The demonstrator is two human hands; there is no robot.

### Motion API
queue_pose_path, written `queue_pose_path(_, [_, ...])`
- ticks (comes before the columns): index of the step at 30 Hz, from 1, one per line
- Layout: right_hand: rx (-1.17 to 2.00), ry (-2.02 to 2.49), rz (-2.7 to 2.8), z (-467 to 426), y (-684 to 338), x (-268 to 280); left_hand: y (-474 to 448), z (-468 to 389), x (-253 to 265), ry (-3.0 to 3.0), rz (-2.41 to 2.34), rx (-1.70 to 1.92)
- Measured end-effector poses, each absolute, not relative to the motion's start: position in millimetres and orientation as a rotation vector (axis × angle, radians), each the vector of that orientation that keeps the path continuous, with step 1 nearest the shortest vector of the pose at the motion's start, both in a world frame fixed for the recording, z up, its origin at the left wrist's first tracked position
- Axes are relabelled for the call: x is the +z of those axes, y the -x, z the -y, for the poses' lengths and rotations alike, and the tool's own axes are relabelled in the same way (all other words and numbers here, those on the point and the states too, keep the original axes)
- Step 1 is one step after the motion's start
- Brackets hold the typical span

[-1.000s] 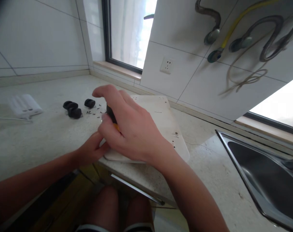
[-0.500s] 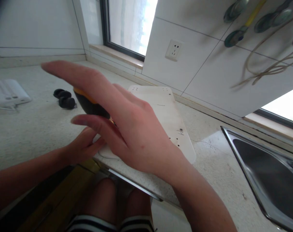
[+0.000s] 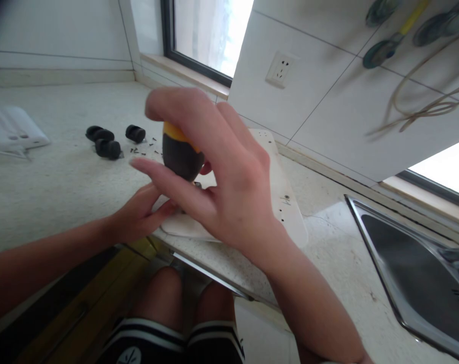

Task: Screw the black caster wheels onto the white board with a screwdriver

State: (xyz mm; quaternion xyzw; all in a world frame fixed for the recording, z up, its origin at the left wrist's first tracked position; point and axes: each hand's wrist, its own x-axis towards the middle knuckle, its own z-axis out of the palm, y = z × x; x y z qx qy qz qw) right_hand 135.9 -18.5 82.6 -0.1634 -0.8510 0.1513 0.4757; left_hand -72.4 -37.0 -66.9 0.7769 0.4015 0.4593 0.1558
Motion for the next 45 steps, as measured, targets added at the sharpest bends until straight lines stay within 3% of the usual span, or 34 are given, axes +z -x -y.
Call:
queue_pose_path(6, [0.677, 0.407, 2.166, 24, -136, 93, 71, 38, -63, -2.234, -1.157, 1.322])
queue_pose_path(11, [0.255, 0.494, 2.029, 23, -135, 84, 72, 38, -65, -2.239, -1.172, 1.321])
queue_pose_path(17, [0.545, 0.470, 2.165, 26, -137, 91, 71, 38, -64, -2.233, -1.154, 1.308])
queue_pose_path(23, [0.259, 0.444, 2.024, 20, -135, 80, 71, 39, -63, -2.241, -1.167, 1.318])
queue_pose_path(29, [0.581, 0.434, 2.190, 22, -140, 93, 70, 39, -62, -2.245, -1.167, 1.310])
queue_pose_path(35, [0.177, 0.502, 2.062, 18, -139, 80, 71, 39, -64, -2.248, -1.197, 1.319])
queue_pose_path(45, [-0.027, 0.492, 1.906, 8, -147, 87, 71, 39, -65, -2.261, -1.175, 1.301])
